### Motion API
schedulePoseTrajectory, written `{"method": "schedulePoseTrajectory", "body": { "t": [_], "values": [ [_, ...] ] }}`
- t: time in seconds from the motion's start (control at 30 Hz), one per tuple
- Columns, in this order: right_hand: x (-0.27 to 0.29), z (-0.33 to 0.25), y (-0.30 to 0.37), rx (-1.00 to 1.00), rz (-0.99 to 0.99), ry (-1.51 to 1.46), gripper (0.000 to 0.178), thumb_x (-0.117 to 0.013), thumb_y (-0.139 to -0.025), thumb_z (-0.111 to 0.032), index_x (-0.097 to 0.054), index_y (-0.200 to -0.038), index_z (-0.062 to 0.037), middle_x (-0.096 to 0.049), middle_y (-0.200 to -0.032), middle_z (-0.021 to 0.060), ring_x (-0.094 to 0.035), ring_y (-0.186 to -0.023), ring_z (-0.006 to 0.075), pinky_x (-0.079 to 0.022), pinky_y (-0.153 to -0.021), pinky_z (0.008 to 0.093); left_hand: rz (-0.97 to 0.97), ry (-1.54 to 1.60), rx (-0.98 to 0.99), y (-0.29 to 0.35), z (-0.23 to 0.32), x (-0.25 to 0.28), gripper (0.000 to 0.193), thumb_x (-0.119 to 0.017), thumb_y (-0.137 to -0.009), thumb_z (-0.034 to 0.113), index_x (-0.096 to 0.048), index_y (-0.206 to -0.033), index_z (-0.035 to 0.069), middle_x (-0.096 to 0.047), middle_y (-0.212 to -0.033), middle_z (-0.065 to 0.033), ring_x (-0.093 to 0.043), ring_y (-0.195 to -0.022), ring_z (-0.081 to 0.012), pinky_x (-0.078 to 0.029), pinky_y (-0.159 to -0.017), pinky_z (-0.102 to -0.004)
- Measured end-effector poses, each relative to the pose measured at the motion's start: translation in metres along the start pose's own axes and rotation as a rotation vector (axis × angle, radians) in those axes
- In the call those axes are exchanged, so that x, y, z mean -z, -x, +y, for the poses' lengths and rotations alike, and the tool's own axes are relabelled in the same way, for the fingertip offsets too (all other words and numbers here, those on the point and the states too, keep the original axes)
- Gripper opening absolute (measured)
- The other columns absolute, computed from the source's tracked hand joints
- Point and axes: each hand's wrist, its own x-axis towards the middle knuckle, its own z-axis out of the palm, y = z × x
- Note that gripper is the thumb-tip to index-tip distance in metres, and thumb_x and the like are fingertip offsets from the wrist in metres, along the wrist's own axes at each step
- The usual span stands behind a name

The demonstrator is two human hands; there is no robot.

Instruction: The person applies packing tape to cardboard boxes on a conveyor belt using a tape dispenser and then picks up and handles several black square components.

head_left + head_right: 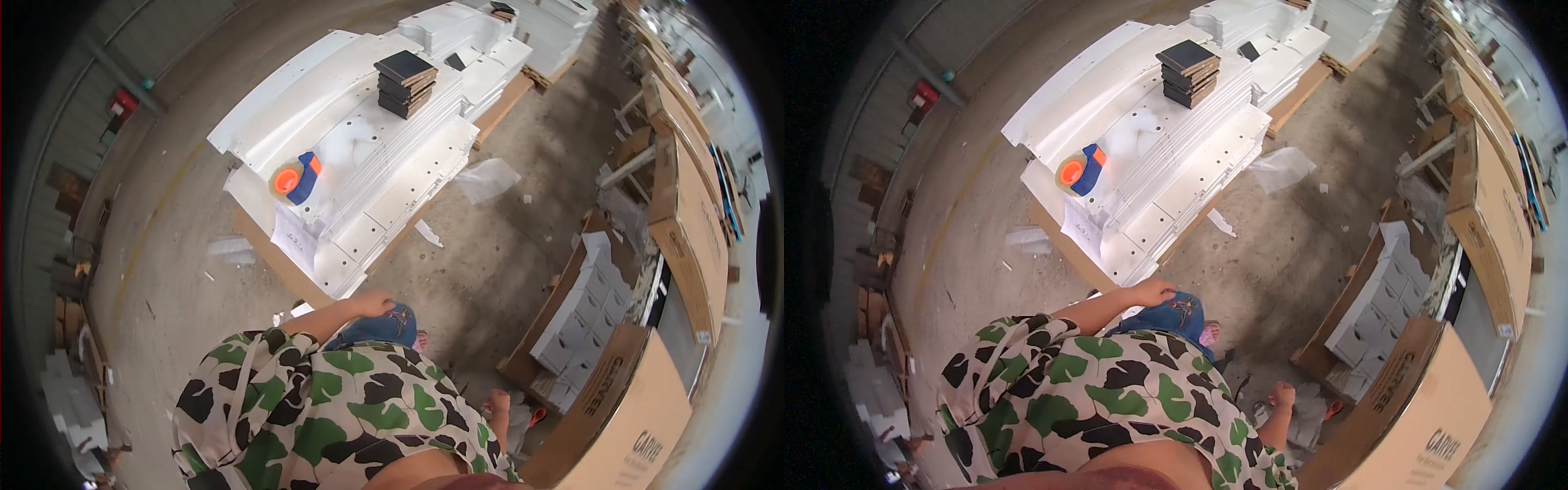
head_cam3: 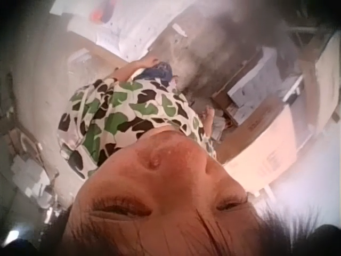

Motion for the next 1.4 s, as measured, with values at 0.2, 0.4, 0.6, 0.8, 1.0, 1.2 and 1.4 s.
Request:
{"method": "schedulePoseTrajectory", "body": {
  "t": [0.2, 0.4, 0.6, 0.8, 1.0, 1.2, 1.4],
  "values": [
    [0.028, -0.088, -0.132, 0.157, -0.023, 0.266, 0.028, -0.054, -0.084, -0.026, -0.068, -0.089, -0.0025, -0.066, -0.067, 0.0116, -0.065, -0.053, 0.0219, -0.052, -0.046, 0.0343, 0.195, 0.077, 0.105, -0.048, 0.000, 0.042, 0.034, -0.058, -0.085, 0.036, -0.065, -0.101, 0.006, -0.066, -0.088, -0.0172, -0.064, -0.081, -0.0331, -0.050, -0.072, -0.0400],
    [-0.037, -0.178, -0.157, 0.658, -0.193, 0.772, 0.031, -0.053, -0.085, -0.032, -0.067, -0.097, -0.0074, -0.067, -0.090, 0.0143, -0.065, -0.087, 0.0328, -0.052, -0.076, 0.0421, -0.001, -0.174, 0.324, -0.123, -0.059, 0.048, 0.047, -0.050, -0.083, 0.048, -0.069, -0.087, 0.005, -0.066, -0.087, -0.0187, -0.063, -0.083, -0.0365, -0.049, -0.075, -0.0454],
    [0.026, -0.268, -0.208, 0.703, -0.351, 0.452, 0.028, -0.054, -0.082, -0.032, -0.067, -0.095, -0.0111, -0.067, -0.094, 0.0138, -0.064, -0.087, 0.0342, -0.052, -0.075, 0.0436, -0.180, -0.233, 0.273, -0.265, -0.020, 0.114, 0.043, -0.055, -0.082, 0.042, -0.070, -0.087, 0.002, -0.066, -0.091, -0.0217, -0.062, -0.091, -0.0380, -0.048, -0.083, -0.0457],
    [0.118, -0.423, -0.227, 0.050, -0.123, 0.034, 0.026, -0.056, -0.086, -0.027, -0.066, -0.093, -0.0043, -0.064, -0.073, 0.0087, -0.064, -0.059, 0.0209, -0.051, -0.050, 0.0339, -0.083, -0.312, 0.167, -0.439, 0.039, 0.202, 0.035, -0.054, -0.079, 0.032, -0.069, -0.088, 0.001, -0.066, -0.092, -0.0221, -0.063, -0.089, -0.0380, -0.049, -0.080, -0.0468],
    [0.142, -0.450, -0.321, 0.154, -0.249, 0.251, 0.022, -0.058, -0.084, -0.028, -0.063, -0.087, -0.0064, -0.065, -0.081, 0.0087, -0.063, -0.068, 0.0217, -0.050, -0.052, 0.0390, -0.067, -0.329, 0.171, -0.592, 0.086, 0.229, 0.034, -0.053, -0.081, 0.035, -0.067, -0.086, 0.005, -0.065, -0.086, -0.0201, -0.062, -0.082, -0.0385, -0.049, -0.074, -0.0482],
    [0.210, -0.514, -0.481, 0.554, -0.368, 0.879, 0.017, -0.059, -0.080, -0.025, -0.063, -0.078, -0.0089, -0.065, -0.078, 0.0113, -0.065, -0.069, 0.0274, -0.052, -0.055, 0.0417, 0.057, -0.129, 0.253, -0.647, 0.150, 0.248, 0.039, -0.056, -0.081, 0.040, -0.067, -0.085, 0.003, -0.065, -0.087, -0.0207, -0.062, -0.084, -0.0393, -0.048, -0.077, -0.0468],
    [0.333, -0.747, -0.584, 0.483, -0.219, 0.818, 0.016, -0.059, -0.081, -0.021, -0.063, -0.080, -0.0054, -0.061, -0.071, 0.0086, -0.062, -0.058, 0.0220, -0.051, -0.052, 0.0361, 0.236, 0.001, 0.411, -0.702, 0.162, 0.312, 0.038, -0.059, -0.080, 0.037, -0.066, -0.091, 0.001, -0.064, -0.097, -0.0206, -0.060, -0.094, -0.0375, -0.047, -0.083, -0.0438]
  ]
}}
